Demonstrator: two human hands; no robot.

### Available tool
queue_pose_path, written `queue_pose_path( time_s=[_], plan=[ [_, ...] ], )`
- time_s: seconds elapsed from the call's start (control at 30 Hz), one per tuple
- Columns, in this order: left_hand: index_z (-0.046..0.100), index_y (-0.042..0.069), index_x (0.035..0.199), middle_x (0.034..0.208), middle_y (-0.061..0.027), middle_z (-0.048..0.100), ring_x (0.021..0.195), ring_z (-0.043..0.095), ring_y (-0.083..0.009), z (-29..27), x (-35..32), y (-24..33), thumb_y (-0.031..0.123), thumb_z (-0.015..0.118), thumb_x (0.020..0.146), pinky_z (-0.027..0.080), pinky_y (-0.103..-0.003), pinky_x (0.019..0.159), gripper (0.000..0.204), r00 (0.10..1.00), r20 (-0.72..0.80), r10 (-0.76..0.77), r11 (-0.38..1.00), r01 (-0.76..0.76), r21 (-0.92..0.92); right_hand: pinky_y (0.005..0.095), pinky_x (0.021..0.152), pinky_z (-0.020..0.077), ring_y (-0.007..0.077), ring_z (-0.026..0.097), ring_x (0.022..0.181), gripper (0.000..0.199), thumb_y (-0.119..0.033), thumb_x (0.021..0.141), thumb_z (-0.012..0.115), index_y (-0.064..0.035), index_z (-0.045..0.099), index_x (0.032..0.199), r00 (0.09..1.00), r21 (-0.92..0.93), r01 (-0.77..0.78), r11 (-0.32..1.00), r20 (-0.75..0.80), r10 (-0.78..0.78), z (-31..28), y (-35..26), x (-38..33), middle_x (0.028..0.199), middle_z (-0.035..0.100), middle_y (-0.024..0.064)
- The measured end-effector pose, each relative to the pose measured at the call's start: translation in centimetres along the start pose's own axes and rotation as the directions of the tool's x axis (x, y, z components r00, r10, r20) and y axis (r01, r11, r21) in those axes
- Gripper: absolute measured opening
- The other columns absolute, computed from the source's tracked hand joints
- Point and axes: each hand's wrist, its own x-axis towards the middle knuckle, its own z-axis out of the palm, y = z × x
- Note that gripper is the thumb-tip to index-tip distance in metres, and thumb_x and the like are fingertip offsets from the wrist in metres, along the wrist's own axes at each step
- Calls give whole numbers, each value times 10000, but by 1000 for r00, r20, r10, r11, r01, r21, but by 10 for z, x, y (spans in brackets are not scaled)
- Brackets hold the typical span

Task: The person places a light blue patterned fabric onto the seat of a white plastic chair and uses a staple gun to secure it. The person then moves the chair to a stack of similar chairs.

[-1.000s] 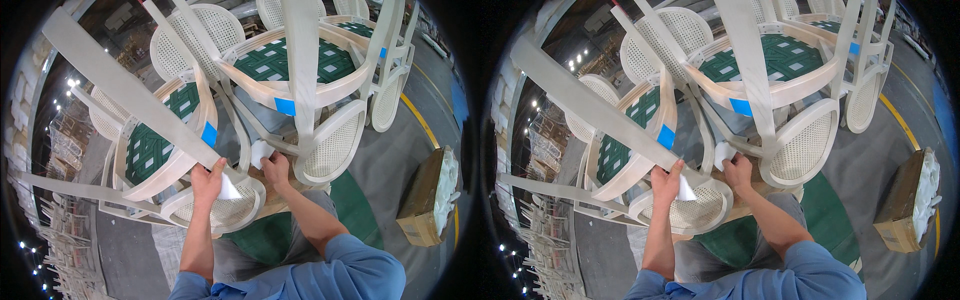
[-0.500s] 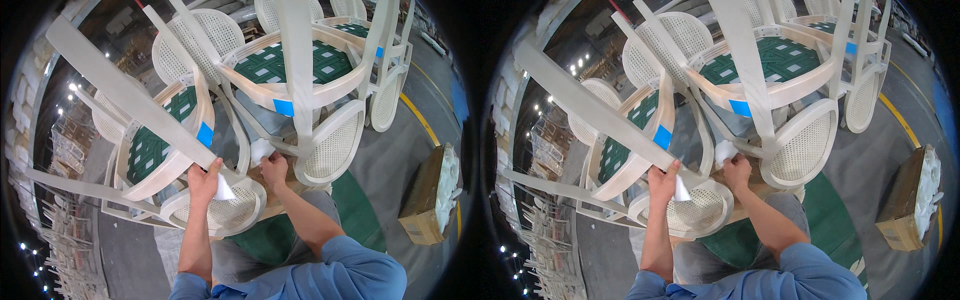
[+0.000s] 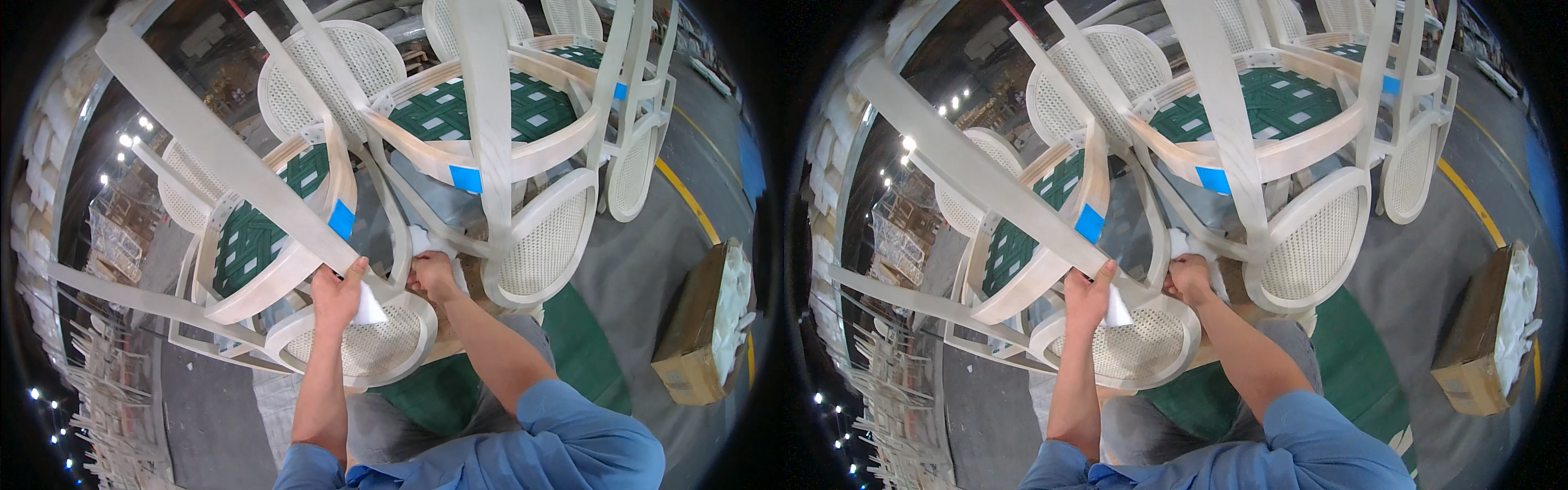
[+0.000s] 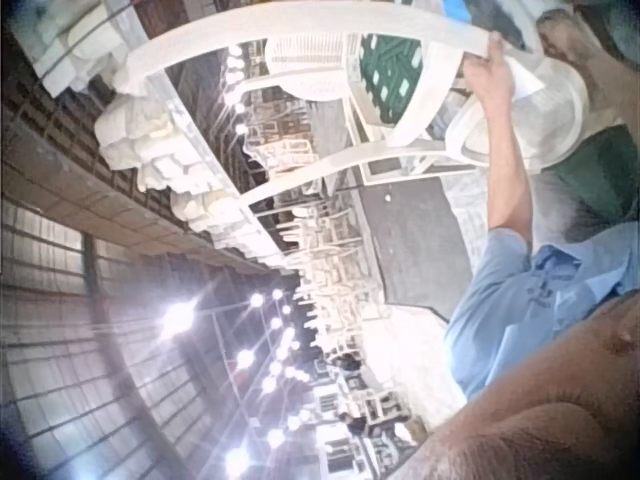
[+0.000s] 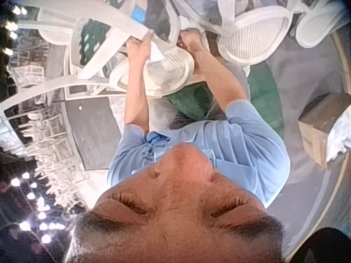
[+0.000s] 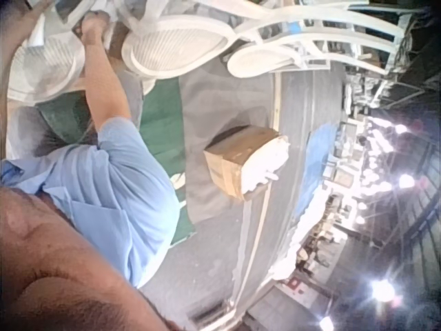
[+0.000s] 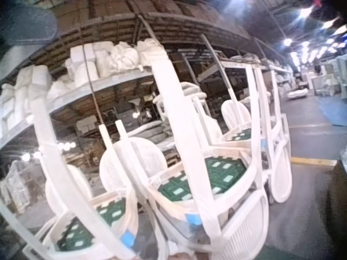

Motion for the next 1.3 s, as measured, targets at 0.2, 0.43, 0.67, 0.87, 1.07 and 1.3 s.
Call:
queue_pose_path(
  time_s=[0.2,0.43,0.67,0.87,1.07,1.3],
  plan=[
    [642,-36,991,884,-144,704,822,670,-239,-4,-9,1,246,739,859,510,-363,766,326,996,27,-81,993,78,88,366,540,514,235,647,575,125,-131,860,642,-8,664,861,977,-438,195,878,4,-215,-5,15,-3,745,677,149],
    [654,-25,1014,888,-192,709,851,692,-343,15,2,-1,315,752,831,520,-401,770,398,996,40,-85,994,88,-72,357,546,495,219,617,551,220,-228,878,608,-12,652,873,908,-835,394,384,290,-302,-31,-8,25,679,666,98],
    [656,-14,1021,837,-239,688,812,679,-406,12,-12,-2,445,728,819,541,-448,697,507,993,-74,-97,975,110,194,347,634,499,233,640,646,224,-216,857,680,3,685,903,758,-686,637,352,474,-449,-12,-36,-45,749,674,137],
    [655,-3,1025,853,-153,676,712,656,-274,-23,-61,11,227,738,859,515,-366,649,296,955,-237,-178,969,129,-210,212,519,409,48,514,556,74,-66,925,634,6,641,909,710,-420,660,623,619,-335,45,-95,-123,661,583,-12],
    [677,35,1080,872,-66,677,765,640,-176,-98,-161,-129,306,604,962,525,-350,680,305,421,13,-907,231,523,-820,210,614,445,54,548,652,112,-33,876,679,9,646,975,471,-260,790,555,836,-280,119,-93,-164,721,602,-9],
    [495,20,1296,1049,-99,633,857,640,-204,-177,-231,-207,246,631,946,547,-362,725,438,430,-6,-903,45,82,-996,358,924,451,195,552,1086,739,-221,779,778,-80,440,1422,124,-54,969,240,950,-286,281,-96,-193,1158,583,111]
  ],
)
